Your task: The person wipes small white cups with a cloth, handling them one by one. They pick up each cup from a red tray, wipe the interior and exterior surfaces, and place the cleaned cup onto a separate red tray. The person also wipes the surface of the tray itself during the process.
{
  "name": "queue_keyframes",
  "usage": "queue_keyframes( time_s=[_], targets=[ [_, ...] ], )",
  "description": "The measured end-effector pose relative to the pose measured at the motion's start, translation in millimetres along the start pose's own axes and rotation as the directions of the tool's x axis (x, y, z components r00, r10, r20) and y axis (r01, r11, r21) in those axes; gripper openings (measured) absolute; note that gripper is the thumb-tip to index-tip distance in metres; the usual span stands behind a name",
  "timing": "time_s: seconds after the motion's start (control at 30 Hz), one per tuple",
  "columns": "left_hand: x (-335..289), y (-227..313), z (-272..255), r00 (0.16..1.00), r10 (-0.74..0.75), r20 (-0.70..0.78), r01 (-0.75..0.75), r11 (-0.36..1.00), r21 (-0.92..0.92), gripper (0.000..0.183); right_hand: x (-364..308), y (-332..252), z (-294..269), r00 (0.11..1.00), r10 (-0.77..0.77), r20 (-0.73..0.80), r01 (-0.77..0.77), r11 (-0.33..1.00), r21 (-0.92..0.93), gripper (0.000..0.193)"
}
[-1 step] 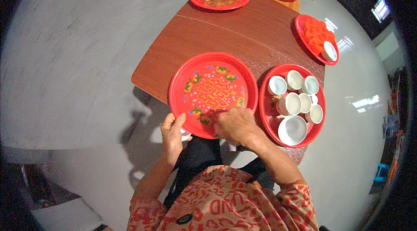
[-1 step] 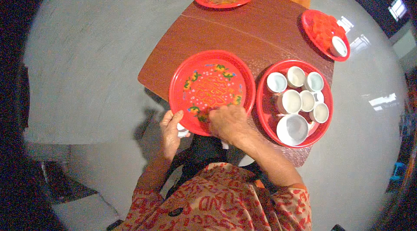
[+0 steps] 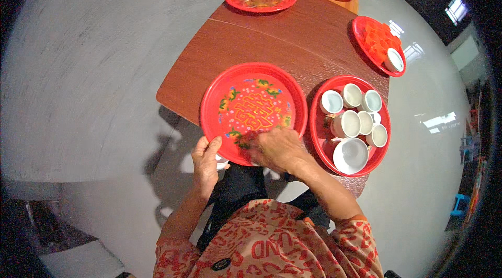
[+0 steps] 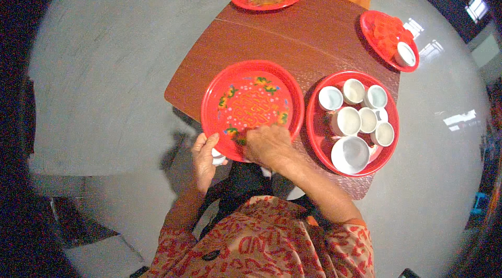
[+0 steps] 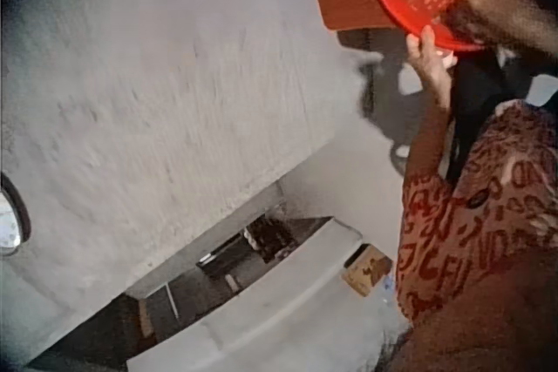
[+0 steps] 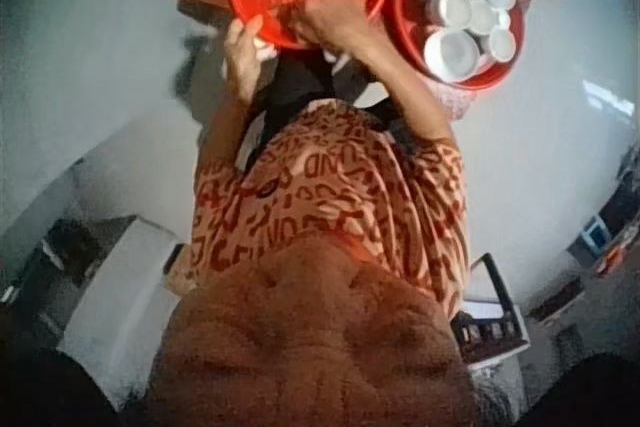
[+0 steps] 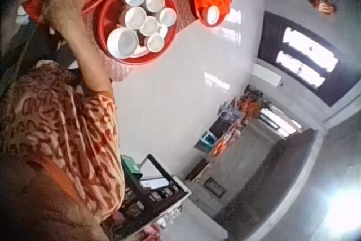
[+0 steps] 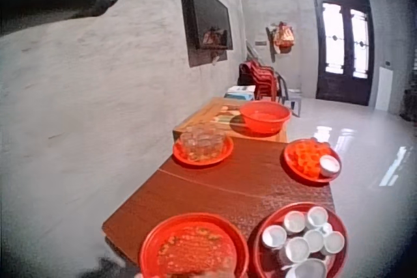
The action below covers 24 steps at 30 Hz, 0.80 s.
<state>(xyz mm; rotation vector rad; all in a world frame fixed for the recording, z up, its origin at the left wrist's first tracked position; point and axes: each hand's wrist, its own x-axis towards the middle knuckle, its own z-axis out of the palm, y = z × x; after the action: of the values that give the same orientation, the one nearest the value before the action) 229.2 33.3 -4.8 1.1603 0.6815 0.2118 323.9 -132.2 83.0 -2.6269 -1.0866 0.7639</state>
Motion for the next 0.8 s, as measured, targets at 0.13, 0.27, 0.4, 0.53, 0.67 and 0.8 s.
queue_keyframes(
  time_s=[0.13,0.27,0.4,0.53,0.67,0.8],
  targets=[
    [2.2,2.4,5.7,1.0,-0.018,0.013,0.017,0.999,0.044,0.012,47.0,4.0,43.3,0.817,-0.037,-0.575,0.134,0.983,0.127,0.024],
    [7.1,2.0,2.4,1.0,-0.026,-0.011,0.027,0.998,0.051,0.014,67.5,4.6,69.1,0.756,-0.214,-0.619,0.25,0.968,-0.029,0.018],
    [12.9,-5.2,-7.1,0.999,-0.042,-0.003,0.042,0.98,0.193,0.02,58.0,15.1,73.8,0.688,-0.403,-0.603,0.451,0.889,-0.079,0.027],
    [11.4,-1.9,-5.7,0.999,-0.041,-0.031,0.046,0.98,0.195,0.019,36.6,17.9,62.8,0.794,-0.453,-0.405,0.494,0.869,-0.003,0.027],
    [14.2,-7.6,-5.4,0.999,-0.027,-0.022,0.028,0.997,0.074,0.016,13.1,25.9,33.9,0.911,-0.351,-0.216,0.348,0.936,-0.052,0.022],
    [13.8,-2.0,1.3,0.999,-0.027,-0.025,0.029,0.995,0.095,0.018,12.7,39.7,23.5,0.853,-0.068,-0.517,-0.129,0.933,-0.337,0.015]
  ],
)
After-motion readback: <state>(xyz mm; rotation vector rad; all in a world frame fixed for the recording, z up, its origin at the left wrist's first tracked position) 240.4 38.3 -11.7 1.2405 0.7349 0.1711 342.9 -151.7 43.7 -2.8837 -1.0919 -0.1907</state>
